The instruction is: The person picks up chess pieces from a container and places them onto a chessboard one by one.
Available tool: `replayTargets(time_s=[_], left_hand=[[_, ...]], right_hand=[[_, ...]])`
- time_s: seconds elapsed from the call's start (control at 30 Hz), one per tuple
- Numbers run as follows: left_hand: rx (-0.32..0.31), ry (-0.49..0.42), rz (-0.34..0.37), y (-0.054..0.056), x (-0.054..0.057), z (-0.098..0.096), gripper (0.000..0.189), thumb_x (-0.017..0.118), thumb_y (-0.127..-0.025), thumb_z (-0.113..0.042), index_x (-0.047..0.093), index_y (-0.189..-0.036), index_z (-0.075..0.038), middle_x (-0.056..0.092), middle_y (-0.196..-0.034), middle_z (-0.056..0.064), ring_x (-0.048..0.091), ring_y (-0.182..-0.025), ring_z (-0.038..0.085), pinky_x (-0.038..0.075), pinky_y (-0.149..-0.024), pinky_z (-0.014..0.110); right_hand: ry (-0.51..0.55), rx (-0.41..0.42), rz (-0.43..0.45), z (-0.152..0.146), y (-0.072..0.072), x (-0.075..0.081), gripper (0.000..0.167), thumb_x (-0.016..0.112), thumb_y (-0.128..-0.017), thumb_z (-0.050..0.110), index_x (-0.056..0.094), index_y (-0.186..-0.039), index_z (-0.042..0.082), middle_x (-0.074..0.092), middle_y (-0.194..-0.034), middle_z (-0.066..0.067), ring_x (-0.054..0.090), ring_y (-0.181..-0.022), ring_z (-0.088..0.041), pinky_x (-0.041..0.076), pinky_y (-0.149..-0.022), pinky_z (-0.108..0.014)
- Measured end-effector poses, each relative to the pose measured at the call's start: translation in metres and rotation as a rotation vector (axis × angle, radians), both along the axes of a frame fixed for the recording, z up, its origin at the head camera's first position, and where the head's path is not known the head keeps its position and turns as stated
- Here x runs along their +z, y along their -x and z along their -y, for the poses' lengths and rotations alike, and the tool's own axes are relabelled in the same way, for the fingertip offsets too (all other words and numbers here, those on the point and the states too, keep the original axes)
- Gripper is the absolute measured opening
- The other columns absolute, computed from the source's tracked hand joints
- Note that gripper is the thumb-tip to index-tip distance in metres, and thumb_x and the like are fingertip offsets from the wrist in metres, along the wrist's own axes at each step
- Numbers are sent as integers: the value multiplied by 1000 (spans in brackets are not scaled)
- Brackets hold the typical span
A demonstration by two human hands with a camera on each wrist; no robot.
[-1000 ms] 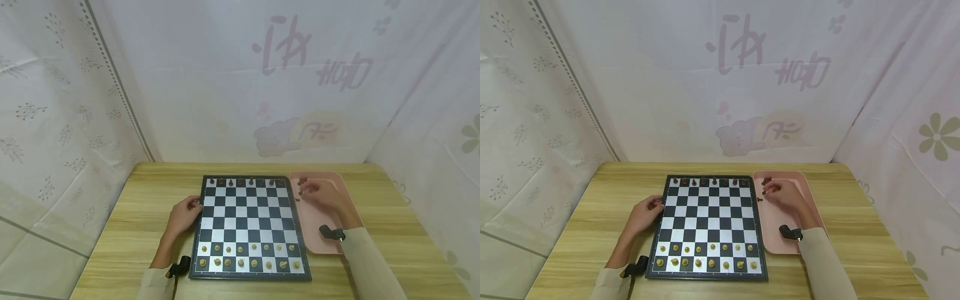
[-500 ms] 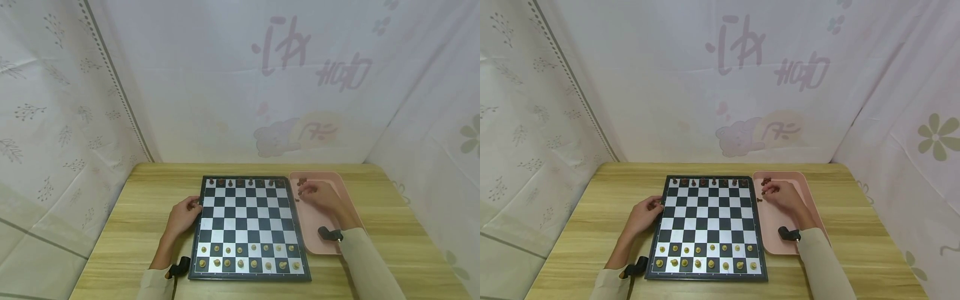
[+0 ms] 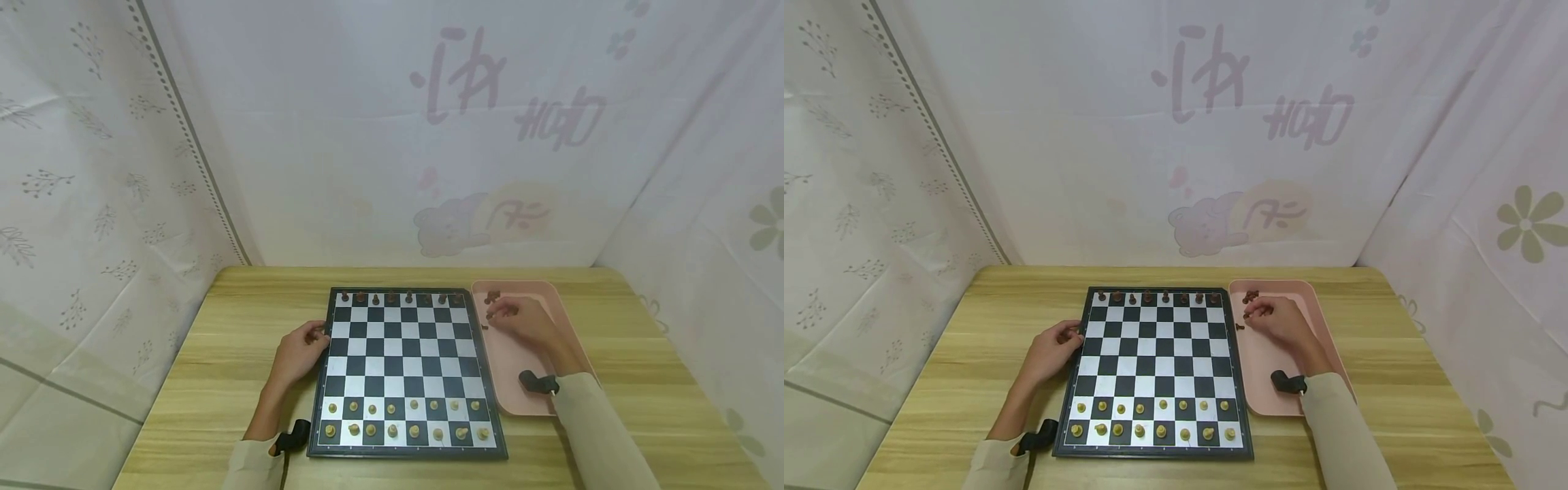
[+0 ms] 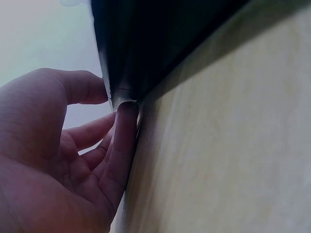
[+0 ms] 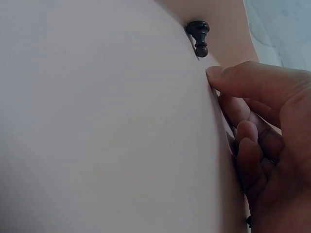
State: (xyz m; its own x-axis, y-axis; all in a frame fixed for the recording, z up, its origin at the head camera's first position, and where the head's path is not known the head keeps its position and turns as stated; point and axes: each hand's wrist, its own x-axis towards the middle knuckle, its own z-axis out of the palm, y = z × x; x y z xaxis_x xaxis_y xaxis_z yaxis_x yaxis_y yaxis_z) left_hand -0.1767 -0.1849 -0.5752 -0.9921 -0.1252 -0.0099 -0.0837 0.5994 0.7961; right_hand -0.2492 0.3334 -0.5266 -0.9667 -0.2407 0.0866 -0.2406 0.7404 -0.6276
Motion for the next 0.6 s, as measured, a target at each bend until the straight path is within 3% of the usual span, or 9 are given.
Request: replayTargets(time_s=[0.2,0.3,0.47,0.6], left_hand=[[6,-6,-4,2,-5,2,45,75,-96,-32,77,-135,-10,74,-95,-4,67,-85,18,50,-76,35],[-10,-20,-26,-1,-1,2,44,75,-96,-31,77,-134,-10,74,-96,-2,68,-86,19,51,-76,35],[-4,-11,-17,-1,0,1,45,75,-96,-31,77,-135,-10,74,-96,-4,68,-86,16,50,-75,35],[-2,-14,-23,-10,22,-6,44,74,-95,-28,77,-132,-4,74,-95,0,68,-85,19,50,-74,36]], right_hand=[[13,-7,16,0,-1,-2,13,83,-98,13,86,-103,25,80,-114,4,69,-104,-18,49,-84,-23],[11,-11,22,2,-1,-1,14,81,-99,11,85,-103,23,80,-112,3,68,-104,-19,49,-85,-23],[-24,-45,30,3,-3,2,11,80,-100,16,85,-103,25,80,-111,4,68,-102,-20,50,-87,-32],[-44,-67,18,4,-2,4,7,82,-99,24,86,-103,28,79,-116,3,67,-109,-21,49,-94,-42]])
